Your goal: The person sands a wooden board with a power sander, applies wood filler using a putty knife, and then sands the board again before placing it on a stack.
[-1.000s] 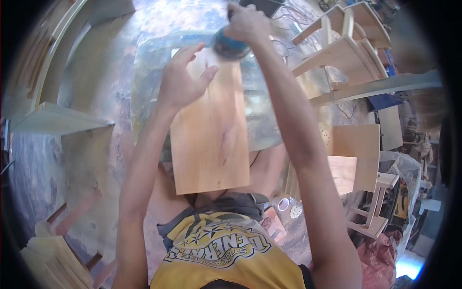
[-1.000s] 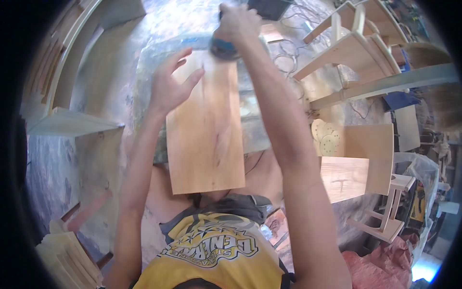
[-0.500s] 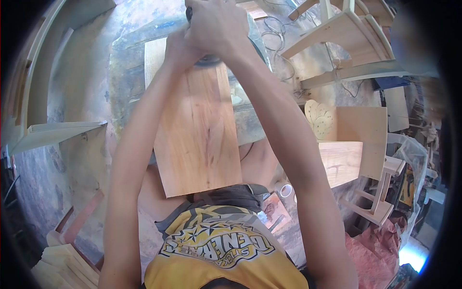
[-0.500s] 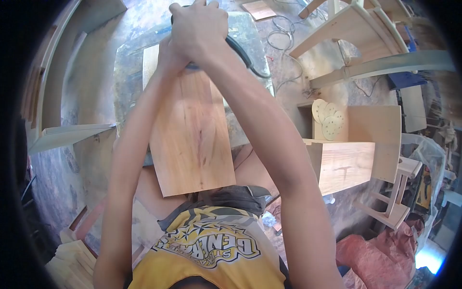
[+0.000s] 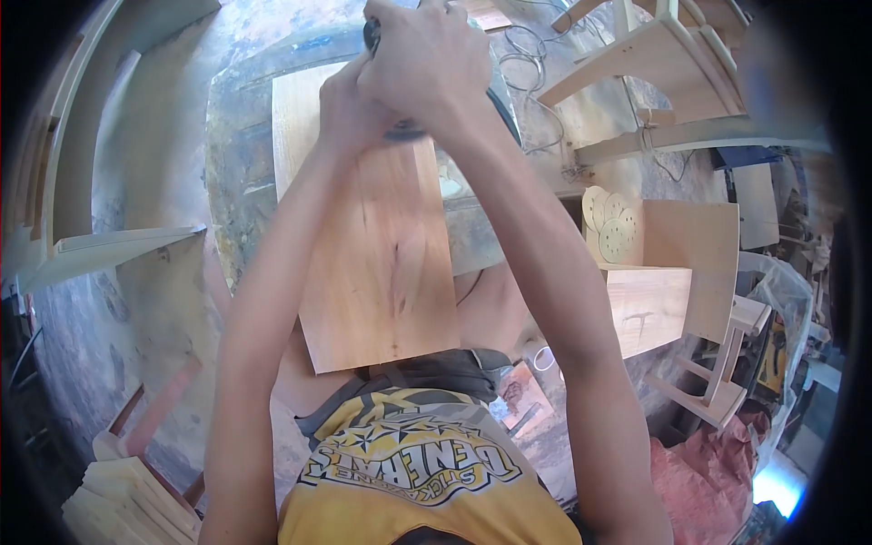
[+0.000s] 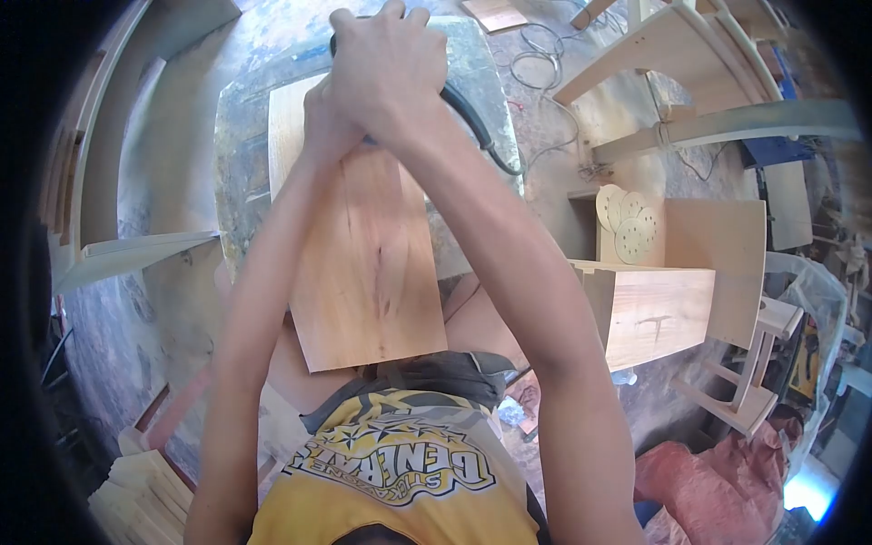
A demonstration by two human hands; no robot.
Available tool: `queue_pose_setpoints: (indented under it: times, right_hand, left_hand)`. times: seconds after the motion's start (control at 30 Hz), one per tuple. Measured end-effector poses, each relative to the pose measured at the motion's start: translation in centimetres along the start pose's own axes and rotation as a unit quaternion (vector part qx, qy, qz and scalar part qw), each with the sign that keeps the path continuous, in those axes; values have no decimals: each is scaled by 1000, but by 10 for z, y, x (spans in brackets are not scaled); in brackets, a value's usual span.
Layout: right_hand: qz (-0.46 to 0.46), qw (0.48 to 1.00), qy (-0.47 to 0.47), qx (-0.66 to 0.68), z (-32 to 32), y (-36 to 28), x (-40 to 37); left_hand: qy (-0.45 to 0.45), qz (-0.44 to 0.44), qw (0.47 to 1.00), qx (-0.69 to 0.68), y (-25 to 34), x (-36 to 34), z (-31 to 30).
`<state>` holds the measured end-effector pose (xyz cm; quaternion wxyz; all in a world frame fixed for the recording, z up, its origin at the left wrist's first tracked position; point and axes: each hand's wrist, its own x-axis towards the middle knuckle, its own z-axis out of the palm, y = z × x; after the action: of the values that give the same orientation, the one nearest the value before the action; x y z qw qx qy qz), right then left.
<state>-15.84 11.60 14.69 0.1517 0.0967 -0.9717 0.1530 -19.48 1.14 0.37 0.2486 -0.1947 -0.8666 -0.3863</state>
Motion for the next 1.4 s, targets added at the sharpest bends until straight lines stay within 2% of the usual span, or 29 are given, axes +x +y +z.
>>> queue_pose_setpoints:
  times: [0.07,0.13,0.23,0.3,0.33,0.4,0.43,0.5,0.53,0.6,0.67,0.73,0.77,0.83,0.9,0.93,1.0,1.1,1.23,1.3,1.33,1.37,1.4]
  right_hand:
    - [4,1000,-1,-19,11,16,24]
    - [35,999,-7,20,25,28,46]
    - [19,999,43,-24,28,37,49]
    - [4,998,48,-46,35,39,35]
    - [-6,999,28,-44,33,36,19]
    - [-32,999,-19,-22,8,25,-22]
    - [-44,998,-53,-3,-8,19,-45]
    - [-74,988,-94,97,-30,13,-79]
    - [-82,987,-97,101,-36,4,-91]
    - [-28,986,-159,29,-44,-12,-104]
    - [-13,984,-180,13,-41,-23,-98]
    - [2,982,-189,-7,-35,-28,-84]
    - [-12,987,-157,-6,-24,-26,-72]
    - [-23,991,-131,-5,-5,-22,-46]
    - [-68,997,-37,-20,16,-15,-18]
    - [-69,997,-41,-23,19,-14,-4]
    - [-67,996,-52,-2,15,-17,23]
    - [-73,994,-73,-20,20,-26,35]
    - [-77,994,-69,-48,29,-39,22]
    - [-74,996,-56,7,26,-41,32]
    - [-72,996,-59,7,30,-42,32]
    - [-85,996,-36,-1,33,-42,34]
    - [-100,995,-12,-10,34,-44,36]
  left_hand:
    - [-10,2,1000,15,-16,25,17]
    - [-17,1,999,29,-19,39,26]
    - [15,-43,997,-58,-9,48,33]
    - [-63,-90,993,-49,-7,27,29]
    - [-67,-95,992,-45,-1,10,23]
    - [-26,-132,977,-166,24,-30,6]
    - [-35,-146,971,-188,48,-47,-12]
    - [-35,-172,959,-223,81,-80,-38]
    - [-30,-185,953,-238,86,-94,-42]
    - [-43,-218,941,-254,97,-104,-55]
    - [-57,-243,929,-272,96,-104,-60]
    - [-19,-188,937,-293,76,-99,-50]
    - [-16,-189,938,-291,62,-91,-46]
    - [-35,-93,979,-178,28,-72,-34]
    - [-46,-54,992,-105,11,-44,-34]
    - [-45,-57,991,-109,-5,-28,-27]
    - [-31,18,999,5,-34,-5,-13]
    - [-6,22,999,-48,-49,3,-19]
    - [-16,11,1000,-23,-50,-21,-39]
    - [-53,108,989,85,-75,-13,-36]
    - [-56,106,989,83,-64,-9,-48]
    - [-103,-10,993,-51,-46,0,-64]
    - [-145,-125,964,-184,-36,6,-73]
